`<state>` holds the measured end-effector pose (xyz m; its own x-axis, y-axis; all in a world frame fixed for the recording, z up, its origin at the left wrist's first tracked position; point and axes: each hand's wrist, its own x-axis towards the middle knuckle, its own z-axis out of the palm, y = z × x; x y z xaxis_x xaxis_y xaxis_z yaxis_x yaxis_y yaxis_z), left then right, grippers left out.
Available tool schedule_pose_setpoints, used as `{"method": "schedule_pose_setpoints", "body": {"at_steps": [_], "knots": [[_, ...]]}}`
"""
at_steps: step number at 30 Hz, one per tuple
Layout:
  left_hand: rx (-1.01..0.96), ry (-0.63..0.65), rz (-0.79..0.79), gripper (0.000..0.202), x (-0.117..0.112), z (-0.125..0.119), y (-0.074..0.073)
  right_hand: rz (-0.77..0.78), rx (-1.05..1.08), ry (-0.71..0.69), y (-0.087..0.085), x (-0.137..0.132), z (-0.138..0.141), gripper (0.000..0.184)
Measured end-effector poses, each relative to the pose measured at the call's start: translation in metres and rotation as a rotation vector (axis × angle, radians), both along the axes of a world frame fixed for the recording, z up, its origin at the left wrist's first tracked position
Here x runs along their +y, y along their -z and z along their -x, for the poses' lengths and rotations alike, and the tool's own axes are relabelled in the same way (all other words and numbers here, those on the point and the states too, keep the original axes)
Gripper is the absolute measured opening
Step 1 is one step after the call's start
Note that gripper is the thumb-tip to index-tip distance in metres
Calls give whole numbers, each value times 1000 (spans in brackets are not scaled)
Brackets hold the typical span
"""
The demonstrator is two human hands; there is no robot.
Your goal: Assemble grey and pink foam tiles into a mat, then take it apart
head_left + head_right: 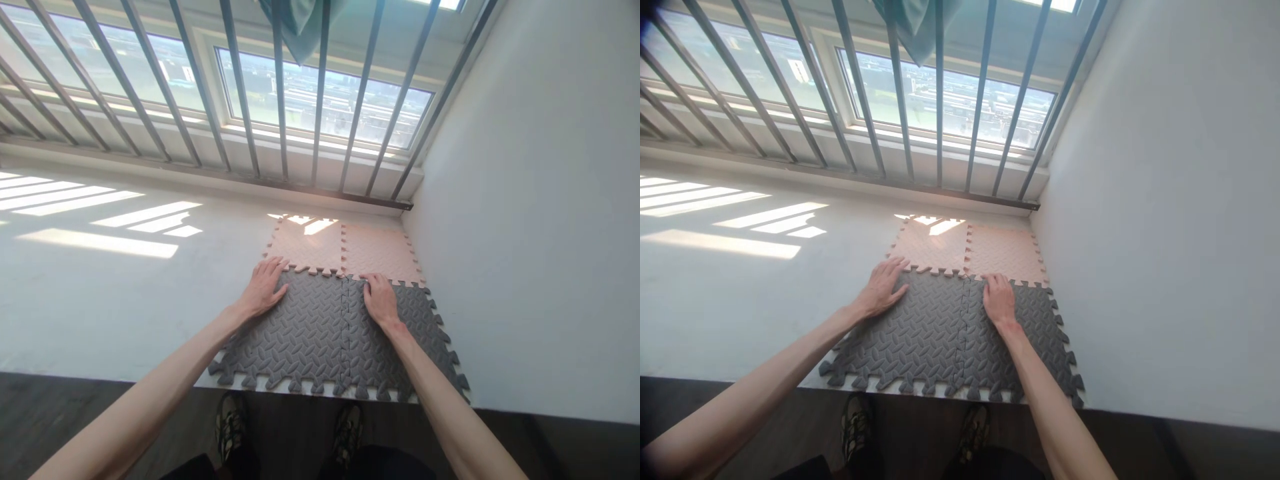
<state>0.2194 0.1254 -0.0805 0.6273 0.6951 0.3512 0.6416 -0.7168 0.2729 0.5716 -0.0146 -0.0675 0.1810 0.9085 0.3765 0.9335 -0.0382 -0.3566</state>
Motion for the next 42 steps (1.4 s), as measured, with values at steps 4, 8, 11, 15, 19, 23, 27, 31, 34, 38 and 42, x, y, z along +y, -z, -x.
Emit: {"method": "schedule_pose_setpoints", "body": {"at_steps": [4, 8, 11, 15, 19, 23, 27, 31, 34, 38, 42], "knots": [[27, 41, 6, 62, -10, -23, 4, 1, -45, -135, 8, -23, 21, 35], [18, 7, 24, 61, -12, -34, 7, -5, -33, -116, 13, -29, 31, 36], [27, 45, 6, 62, -16, -43, 4, -19, -19, -105, 14, -29, 32, 35], [18, 137, -21, 62, -27, -69, -1, -49, -8, -96, 16, -30, 33, 36], [76, 236, -60, 56, -32, -105, -3, -59, -1, -91, 16, -31, 35, 37], [135, 295, -63, 49, -27, -134, -3, -62, 1, -91, 14, -31, 34, 37], [159, 175, -40, 49, -18, -141, -2, -62, 16, -95, 13, -31, 34, 37], [190, 13, -15, 58, -8, -130, 0, -63, 28, -92, 13, -31, 33, 36], [180, -41, 7, 60, -3, -119, 2, -62, 32, -92, 13, -31, 33, 36], [140, -61, -12, 58, -8, -119, 7, -58, 42, -90, 13, -31, 33, 36], [82, -14, -23, 58, -29, -137, 13, -47, 49, -104, 14, -33, 31, 38]]}}
